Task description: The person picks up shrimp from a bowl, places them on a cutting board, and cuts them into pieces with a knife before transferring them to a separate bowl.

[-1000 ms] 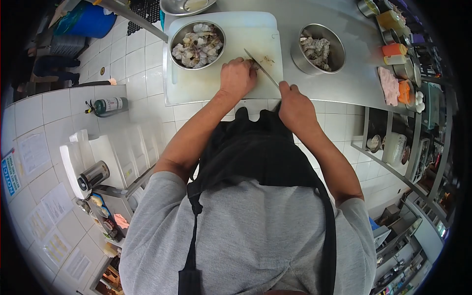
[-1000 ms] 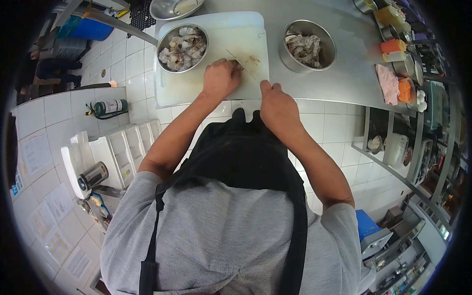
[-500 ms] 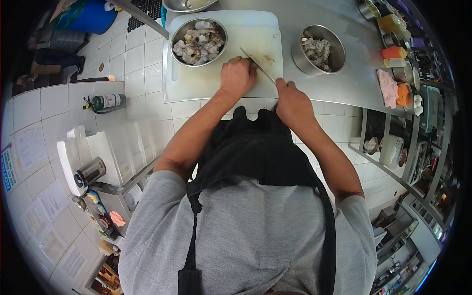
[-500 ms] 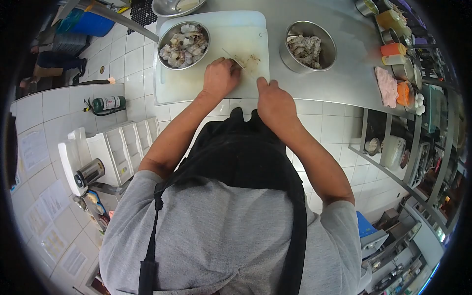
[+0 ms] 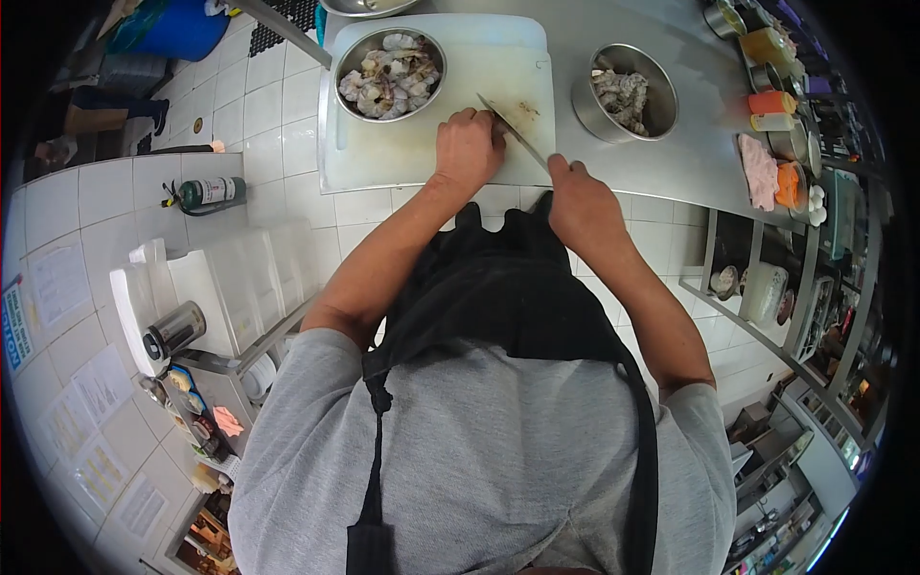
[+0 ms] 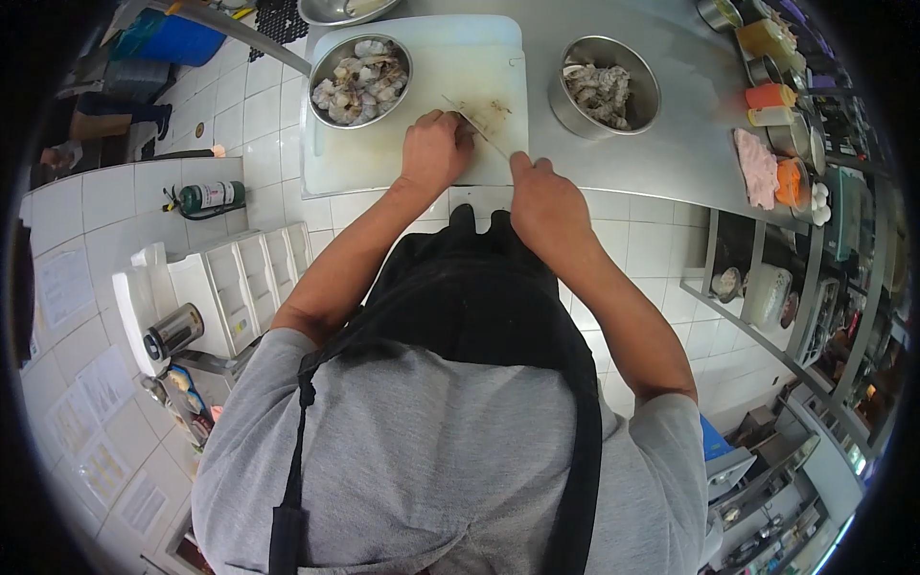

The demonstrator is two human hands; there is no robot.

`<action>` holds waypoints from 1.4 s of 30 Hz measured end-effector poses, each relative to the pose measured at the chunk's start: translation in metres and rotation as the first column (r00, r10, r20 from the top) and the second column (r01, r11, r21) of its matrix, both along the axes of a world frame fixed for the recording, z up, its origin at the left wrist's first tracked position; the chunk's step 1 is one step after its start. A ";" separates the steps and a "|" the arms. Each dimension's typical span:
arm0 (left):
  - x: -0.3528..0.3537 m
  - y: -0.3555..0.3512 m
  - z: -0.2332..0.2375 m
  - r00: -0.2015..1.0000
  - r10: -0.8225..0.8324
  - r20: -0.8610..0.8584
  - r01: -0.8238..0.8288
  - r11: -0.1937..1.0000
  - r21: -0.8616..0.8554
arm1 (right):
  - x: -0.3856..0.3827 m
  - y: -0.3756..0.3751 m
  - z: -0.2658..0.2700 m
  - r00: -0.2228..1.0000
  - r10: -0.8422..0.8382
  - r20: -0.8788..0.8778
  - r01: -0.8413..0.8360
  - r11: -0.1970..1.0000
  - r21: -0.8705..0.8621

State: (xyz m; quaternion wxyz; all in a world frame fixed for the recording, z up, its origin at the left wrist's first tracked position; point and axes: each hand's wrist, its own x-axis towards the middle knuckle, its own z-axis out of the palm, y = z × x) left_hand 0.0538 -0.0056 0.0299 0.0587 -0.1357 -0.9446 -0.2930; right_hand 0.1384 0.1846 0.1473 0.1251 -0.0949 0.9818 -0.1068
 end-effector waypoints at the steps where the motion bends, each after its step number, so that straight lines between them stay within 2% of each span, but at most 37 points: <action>1: 0.000 0.001 0.000 1.000 -0.008 0.000 0.008 1.000 0.002 | -0.004 -0.001 -0.006 1.000 -0.002 -0.004 0.002 1.000 -0.018; 7: 0.004 -0.004 0.008 0.997 0.017 -0.073 -0.019 0.999 -0.033 | -0.024 -0.009 -0.004 1.000 -0.001 -0.025 0.000 0.999 -0.050; 10: 0.004 -0.008 0.008 0.998 0.070 0.006 -0.069 0.997 -0.021 | -0.006 0.001 0.017 1.000 0.015 -0.024 -0.016 0.998 -0.054; 13: 0.003 -0.011 0.004 1.000 0.022 -0.009 -0.022 1.000 -0.010 | 0.007 0.003 0.022 0.998 0.029 0.059 -0.027 0.999 -0.029; 18: 0.007 -0.010 0.008 1.000 -0.011 -0.025 0.011 1.000 -0.010 | -0.013 -0.008 -0.010 1.000 0.024 0.008 -0.023 0.999 -0.032; 22: 0.013 -0.015 0.006 0.997 0.006 -0.079 -0.006 1.000 0.005 | -0.013 -0.005 0.003 0.999 0.033 -0.013 -0.034 0.998 -0.062; 26: 0.009 -0.018 0.005 1.000 0.023 0.001 -0.023 0.998 0.053 | 0.004 0.000 0.024 0.999 0.038 0.027 -0.037 0.997 -0.062; 28: 0.008 -0.019 0.005 1.000 0.006 0.007 -0.007 0.999 0.050 | 0.009 -0.001 0.018 0.996 0.029 0.086 -0.027 0.999 -0.025; 34: 0.011 -0.021 0.008 0.999 -0.033 -0.010 0.034 0.998 0.045 | -0.011 -0.009 -0.009 0.999 0.022 0.045 -0.019 0.997 -0.074; 36: 0.012 -0.021 0.010 0.998 0.044 0.053 -0.046 0.998 0.037 | -0.006 -0.006 0.002 0.999 0.008 0.052 -0.004 0.997 -0.082; 40: 0.013 -0.025 0.011 0.989 0.080 0.127 -0.089 0.994 0.070 | 0.011 0.000 0.025 0.995 -0.002 0.097 0.011 0.996 -0.088; 42: 0.011 -0.027 0.009 0.996 0.019 0.086 -0.023 0.998 0.052 | 0.012 -0.003 0.012 0.995 0.001 0.099 0.008 0.996 -0.088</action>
